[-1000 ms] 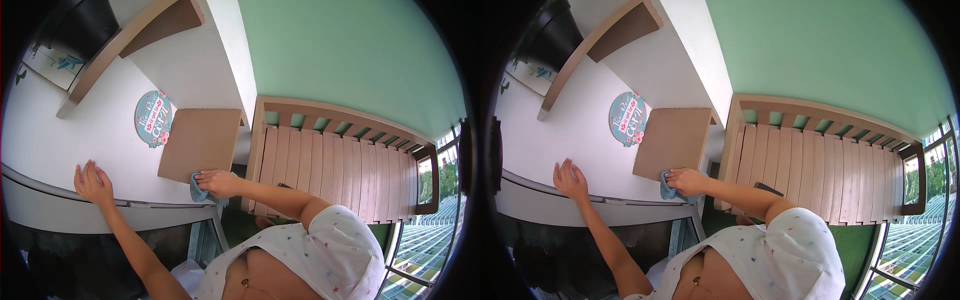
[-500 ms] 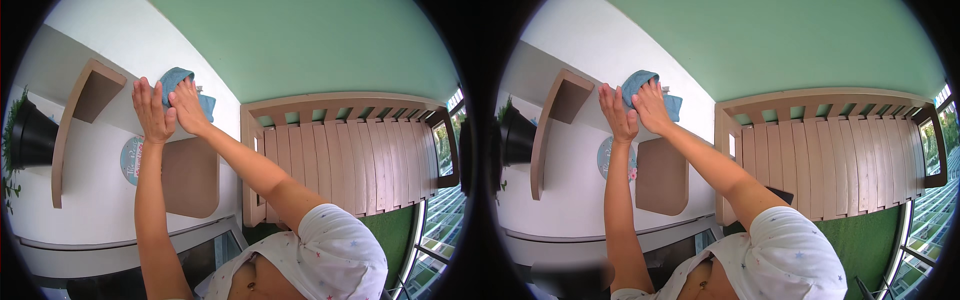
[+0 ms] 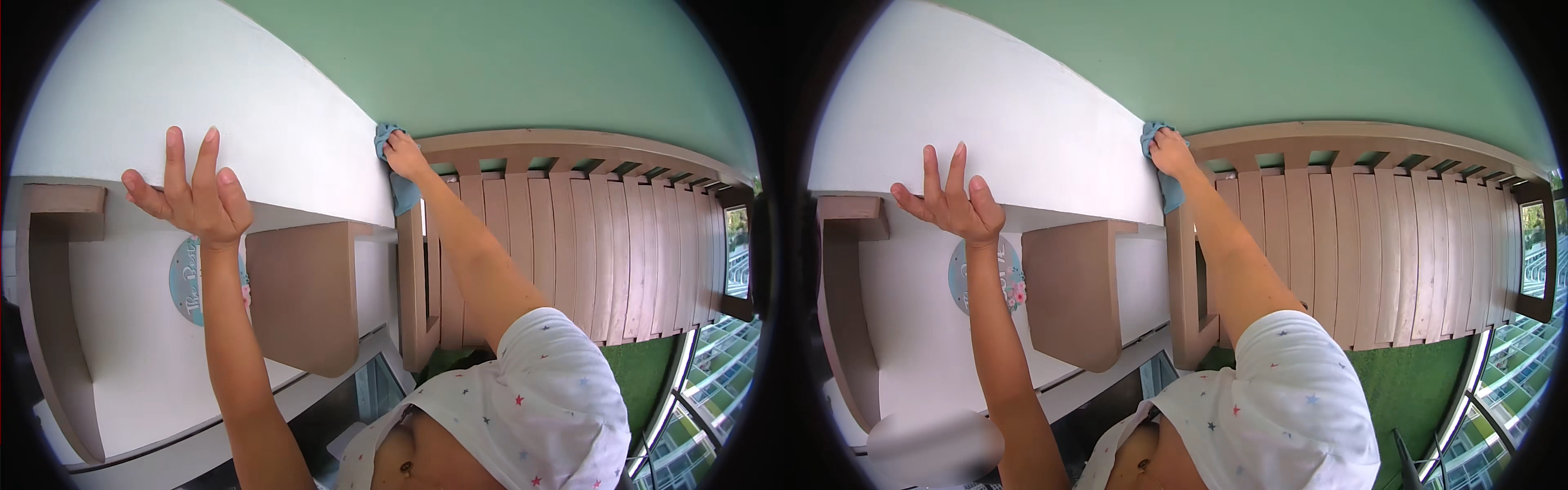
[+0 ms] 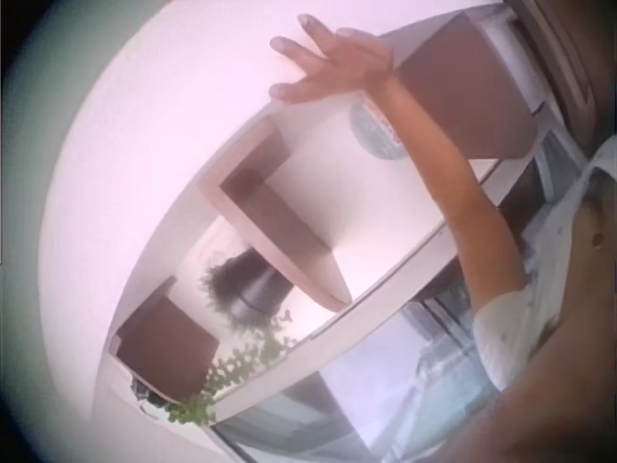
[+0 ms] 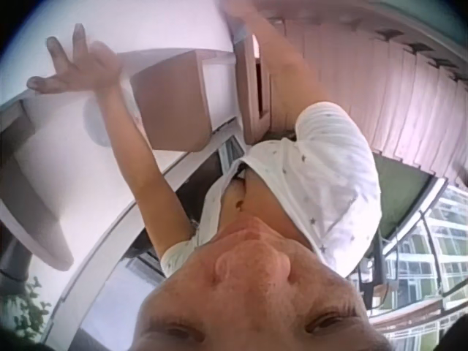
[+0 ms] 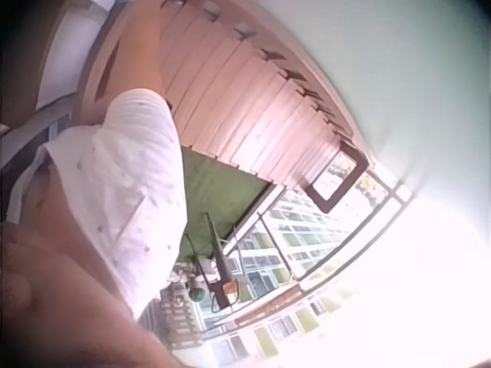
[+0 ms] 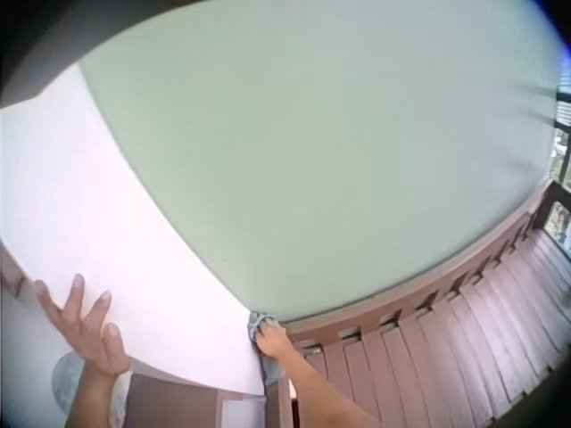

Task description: The person cleans a balcony area by moving a potted plant from a shelf, wiping down the shelves and a wall with a cloth, and then wiping the surface of a wooden bench.

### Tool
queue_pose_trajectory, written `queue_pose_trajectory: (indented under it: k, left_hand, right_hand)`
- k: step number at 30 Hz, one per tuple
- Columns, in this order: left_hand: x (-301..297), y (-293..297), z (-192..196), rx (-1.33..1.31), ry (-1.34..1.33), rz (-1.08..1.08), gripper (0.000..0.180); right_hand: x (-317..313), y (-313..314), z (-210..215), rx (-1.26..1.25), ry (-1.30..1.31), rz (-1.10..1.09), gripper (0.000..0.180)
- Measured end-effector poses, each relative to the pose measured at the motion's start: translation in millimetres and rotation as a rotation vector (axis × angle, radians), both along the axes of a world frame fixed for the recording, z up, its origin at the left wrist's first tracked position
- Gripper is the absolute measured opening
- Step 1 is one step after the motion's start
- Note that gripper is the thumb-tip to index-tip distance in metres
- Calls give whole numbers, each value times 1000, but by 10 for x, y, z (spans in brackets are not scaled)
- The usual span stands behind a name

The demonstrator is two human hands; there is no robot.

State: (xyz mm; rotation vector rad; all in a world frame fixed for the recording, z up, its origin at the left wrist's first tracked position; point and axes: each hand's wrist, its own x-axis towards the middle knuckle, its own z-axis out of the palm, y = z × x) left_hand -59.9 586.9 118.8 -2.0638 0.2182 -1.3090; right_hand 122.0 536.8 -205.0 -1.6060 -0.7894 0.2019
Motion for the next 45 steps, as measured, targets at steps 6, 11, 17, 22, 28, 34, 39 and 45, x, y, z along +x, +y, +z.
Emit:
queue_pose_trajectory:
  k: [6, 11, 17, 22, 28, 34, 39, 45]
  left_hand:
    - [20, 76, -55, -10, 23, 39, 32]
    - [-37, 91, -24, -49, 32, 30, 31]
    - [65, 71, -42, -59, 0, 26, 32]
    - [32, 57, -37, -54, -5, 63, 33]
    - [122, 48, -19, -52, -12, -8, 32]
    - [31, 88, -50, -50, -37, -8, 32]
    - [108, 52, -57, -56, -33, 19, 32]
    - [-62, 67, -24, -9, -15, 90, 32]
  right_hand:
    - [-354, -281, -506, -432, -509, -68, 34]
    - [-1396, -1249, -348, -354, -470, 267, 38]
    - [-2427, -2489, -237, -270, -618, 705, 43]
    - [-2017, -2296, -436, -34, -748, 843, 41]
    - [-1036, -1489, -382, -328, -731, 335, 39]
    - [-1980, -1974, -268, -330, -536, 468, 39]
    - [-2089, -2585, -495, -121, -723, 958, 28]
    - [-837, -1406, -52, -128, -300, 195, 18]
